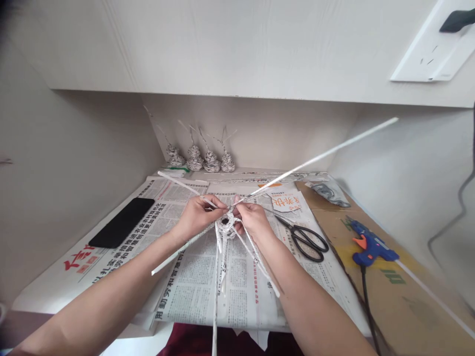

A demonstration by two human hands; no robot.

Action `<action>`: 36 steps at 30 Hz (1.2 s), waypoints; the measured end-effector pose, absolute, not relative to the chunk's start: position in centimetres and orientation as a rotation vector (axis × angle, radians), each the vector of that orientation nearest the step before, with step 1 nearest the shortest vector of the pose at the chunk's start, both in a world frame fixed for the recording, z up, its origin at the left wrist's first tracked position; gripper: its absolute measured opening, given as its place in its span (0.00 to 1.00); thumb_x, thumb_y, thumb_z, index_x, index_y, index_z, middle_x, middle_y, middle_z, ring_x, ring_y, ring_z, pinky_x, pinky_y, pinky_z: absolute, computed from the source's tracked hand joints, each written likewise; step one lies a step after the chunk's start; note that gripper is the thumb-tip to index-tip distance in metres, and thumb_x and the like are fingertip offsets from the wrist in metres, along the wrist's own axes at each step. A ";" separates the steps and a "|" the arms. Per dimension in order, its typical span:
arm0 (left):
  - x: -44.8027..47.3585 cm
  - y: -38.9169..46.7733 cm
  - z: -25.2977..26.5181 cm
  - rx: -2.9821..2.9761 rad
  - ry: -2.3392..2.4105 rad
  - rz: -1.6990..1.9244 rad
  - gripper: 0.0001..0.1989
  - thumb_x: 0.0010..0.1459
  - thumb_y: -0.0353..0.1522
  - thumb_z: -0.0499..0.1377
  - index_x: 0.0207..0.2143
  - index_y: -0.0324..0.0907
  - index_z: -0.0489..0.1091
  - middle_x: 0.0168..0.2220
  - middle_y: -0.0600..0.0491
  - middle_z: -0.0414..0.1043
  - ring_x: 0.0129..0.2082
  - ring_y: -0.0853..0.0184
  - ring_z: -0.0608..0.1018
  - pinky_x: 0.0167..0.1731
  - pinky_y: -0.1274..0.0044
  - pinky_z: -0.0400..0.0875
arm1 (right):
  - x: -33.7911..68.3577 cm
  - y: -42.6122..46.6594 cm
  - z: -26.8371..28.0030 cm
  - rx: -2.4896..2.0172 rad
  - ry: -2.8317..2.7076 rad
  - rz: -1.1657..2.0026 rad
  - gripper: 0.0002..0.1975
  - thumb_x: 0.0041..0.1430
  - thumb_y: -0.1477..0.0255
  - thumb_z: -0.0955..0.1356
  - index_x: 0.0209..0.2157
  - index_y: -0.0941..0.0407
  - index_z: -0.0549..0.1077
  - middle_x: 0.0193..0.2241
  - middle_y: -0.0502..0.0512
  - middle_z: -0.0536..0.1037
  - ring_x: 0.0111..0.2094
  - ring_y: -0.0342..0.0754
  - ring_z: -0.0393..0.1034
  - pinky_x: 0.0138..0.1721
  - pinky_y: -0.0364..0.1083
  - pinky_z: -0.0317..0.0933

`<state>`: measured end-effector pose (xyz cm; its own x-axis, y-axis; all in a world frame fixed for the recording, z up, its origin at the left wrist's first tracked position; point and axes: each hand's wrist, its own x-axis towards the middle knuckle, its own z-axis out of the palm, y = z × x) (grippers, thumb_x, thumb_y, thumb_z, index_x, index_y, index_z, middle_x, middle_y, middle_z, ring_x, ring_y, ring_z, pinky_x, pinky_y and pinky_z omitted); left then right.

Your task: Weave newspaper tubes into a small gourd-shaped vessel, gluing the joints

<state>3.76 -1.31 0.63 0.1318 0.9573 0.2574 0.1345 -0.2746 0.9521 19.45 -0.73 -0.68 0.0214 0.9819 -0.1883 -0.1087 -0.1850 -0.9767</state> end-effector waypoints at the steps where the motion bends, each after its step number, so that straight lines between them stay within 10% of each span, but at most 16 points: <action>1: 3.8 -1.3 0.6 1.558 1.098 1.244 0.07 0.46 0.32 0.66 0.26 0.37 0.74 0.27 0.51 0.77 0.26 0.69 0.76 0.30 0.79 0.69 | 19.6 -0.7 -0.6 -1.292 -1.022 1.379 0.20 0.49 0.55 0.72 0.18 0.55 0.69 0.12 0.48 0.70 0.10 0.41 0.60 0.10 0.40 0.54; 13: 3.3 -0.7 0.6 1.502 1.201 1.272 0.06 0.47 0.31 0.65 0.28 0.37 0.75 0.26 0.51 0.77 0.24 0.69 0.75 0.26 0.80 0.67 | 19.5 -1.7 0.3 -1.133 -1.120 1.449 0.16 0.38 0.63 0.77 0.27 0.60 0.79 0.21 0.52 0.77 0.18 0.41 0.67 0.20 0.41 0.65; 36: 3.3 -1.0 0.8 1.607 1.132 1.233 0.09 0.50 0.35 0.65 0.31 0.38 0.78 0.31 0.49 0.79 0.32 0.64 0.78 0.34 0.76 0.70 | 18.9 -2.1 -0.7 -1.227 -1.332 1.179 0.09 0.51 0.64 0.70 0.27 0.55 0.76 0.18 0.49 0.75 0.20 0.45 0.70 0.21 0.42 0.67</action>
<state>3.34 -0.99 0.84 0.1253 0.9571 0.2613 0.1787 -0.2808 0.9430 18.92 -2.10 -0.66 -0.0548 0.9981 0.0294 0.0915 0.0343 -0.9952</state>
